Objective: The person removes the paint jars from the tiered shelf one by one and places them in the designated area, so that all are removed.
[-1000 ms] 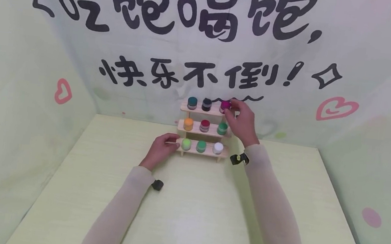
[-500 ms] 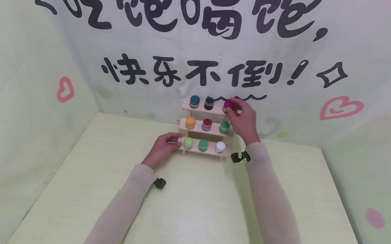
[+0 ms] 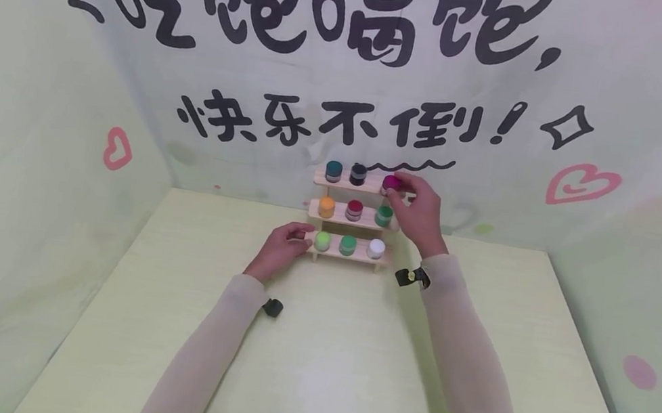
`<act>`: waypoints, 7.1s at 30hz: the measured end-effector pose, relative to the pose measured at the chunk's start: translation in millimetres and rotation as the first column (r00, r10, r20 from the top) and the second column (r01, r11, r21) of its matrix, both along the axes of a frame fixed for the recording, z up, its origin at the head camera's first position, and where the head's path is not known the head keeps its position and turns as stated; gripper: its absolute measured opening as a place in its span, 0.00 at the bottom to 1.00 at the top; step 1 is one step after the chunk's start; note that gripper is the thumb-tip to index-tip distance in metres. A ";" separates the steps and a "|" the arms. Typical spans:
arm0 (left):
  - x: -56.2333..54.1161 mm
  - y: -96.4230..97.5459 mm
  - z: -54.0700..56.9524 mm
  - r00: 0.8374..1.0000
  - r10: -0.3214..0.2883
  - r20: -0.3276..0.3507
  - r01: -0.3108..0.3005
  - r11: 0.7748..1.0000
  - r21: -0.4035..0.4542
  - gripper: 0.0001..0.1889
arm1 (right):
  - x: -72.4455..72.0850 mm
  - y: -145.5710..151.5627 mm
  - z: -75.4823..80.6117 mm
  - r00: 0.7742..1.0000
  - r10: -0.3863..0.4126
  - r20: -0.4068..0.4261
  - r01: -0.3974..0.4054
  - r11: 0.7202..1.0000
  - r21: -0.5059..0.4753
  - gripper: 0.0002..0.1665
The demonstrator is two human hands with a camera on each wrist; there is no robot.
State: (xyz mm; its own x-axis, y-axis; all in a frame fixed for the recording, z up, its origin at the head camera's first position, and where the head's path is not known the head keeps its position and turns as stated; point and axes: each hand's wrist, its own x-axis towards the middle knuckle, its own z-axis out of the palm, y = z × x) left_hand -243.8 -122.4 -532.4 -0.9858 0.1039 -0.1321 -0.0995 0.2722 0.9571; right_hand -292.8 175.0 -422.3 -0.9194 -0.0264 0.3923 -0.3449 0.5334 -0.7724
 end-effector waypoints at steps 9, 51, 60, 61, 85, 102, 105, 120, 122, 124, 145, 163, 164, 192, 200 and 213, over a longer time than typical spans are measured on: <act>-3.3 -3.5 -1.0 1.000 -0.022 0.018 0.021 0.999 0.048 0.17 | 28.1 -4.6 1.3 0.996 0.071 -0.057 -0.075 0.995 -0.062 0.25; -9.2 -3.2 0.1 0.999 -0.025 0.046 0.025 1.000 0.010 0.17 | 116.6 -67.8 -95.7 0.884 0.407 0.232 -0.404 0.913 -0.062 0.23; -9.5 -4.3 1.1 0.998 -0.038 0.045 0.038 0.999 0.012 0.18 | 121.0 -83.4 -105.7 0.849 0.419 0.323 -0.437 0.899 -0.018 0.21; -9.4 -3.9 1.1 0.998 -0.039 0.048 0.038 0.999 0.017 0.18 | 121.3 -84.8 -106.7 0.845 0.419 0.332 -0.441 0.898 -0.012 0.22; -8.2 -2.9 2.1 0.998 -0.040 0.057 0.039 0.999 0.021 0.18 | 118.4 -98.6 -113.7 0.851 0.327 0.411 -0.378 0.925 0.049 0.24; -6.4 -2.2 0.4 0.999 -0.034 0.040 0.032 0.999 0.039 0.18 | 112.6 -81.3 -83.5 0.853 0.369 0.368 -0.371 0.926 -0.070 0.28; -5.8 -2.6 -0.4 0.998 -0.037 0.042 0.035 0.998 0.049 0.18 | 109.1 -80.4 -74.1 0.861 0.388 0.328 -0.390 0.919 -0.063 0.28; -5.5 -2.5 0.1 0.997 -0.045 0.068 0.039 0.995 0.094 0.18 | 77.5 -69.2 -21.5 0.924 0.279 0.260 -0.285 0.958 -0.016 0.24; -5.4 -2.8 -0.4 0.997 -0.039 0.067 0.033 0.996 0.085 0.18 | 71.1 -66.5 -16.9 0.933 0.262 0.246 -0.271 0.963 0.003 0.24; -5.3 -2.9 -1.2 0.997 -0.039 0.066 0.034 0.997 0.073 0.18 | 64.6 -64.0 -12.5 0.942 0.241 0.233 -0.250 0.968 0.011 0.24; -4.2 -2.0 2.1 0.995 -0.053 0.080 0.049 0.998 0.049 0.19 | -10.4 -53.6 15.9 0.991 0.046 0.125 -0.039 0.998 -0.054 0.21; -4.3 -1.9 2.8 0.996 -0.039 0.079 0.038 0.999 0.007 0.18 | -36.4 -59.3 18.3 0.969 0.075 0.234 -0.102 0.989 0.107 0.32; -4.3 -2.1 3.1 0.996 -0.038 0.075 0.038 0.999 0.007 0.18 | -36.1 -59.6 18.5 0.969 0.076 0.235 -0.102 0.989 0.103 0.31; -6.2 -2.1 1.9 0.996 -0.028 0.086 0.023 0.998 0.051 0.18 | 19.9 -47.1 7.9 0.967 0.179 0.180 -0.181 0.983 -0.007 0.28; -7.2 -1.9 1.2 0.995 -0.036 0.094 0.029 0.997 0.072 0.18 | 40.1 -46.6 -2.2 0.950 0.257 0.176 -0.247 0.966 -0.075 0.27; -6.3 -0.9 0.9 0.995 -0.032 0.090 0.025 0.997 0.079 0.17 | 73.6 -45.0 -25.2 0.933 0.315 0.175 -0.314 0.949 -0.032 0.27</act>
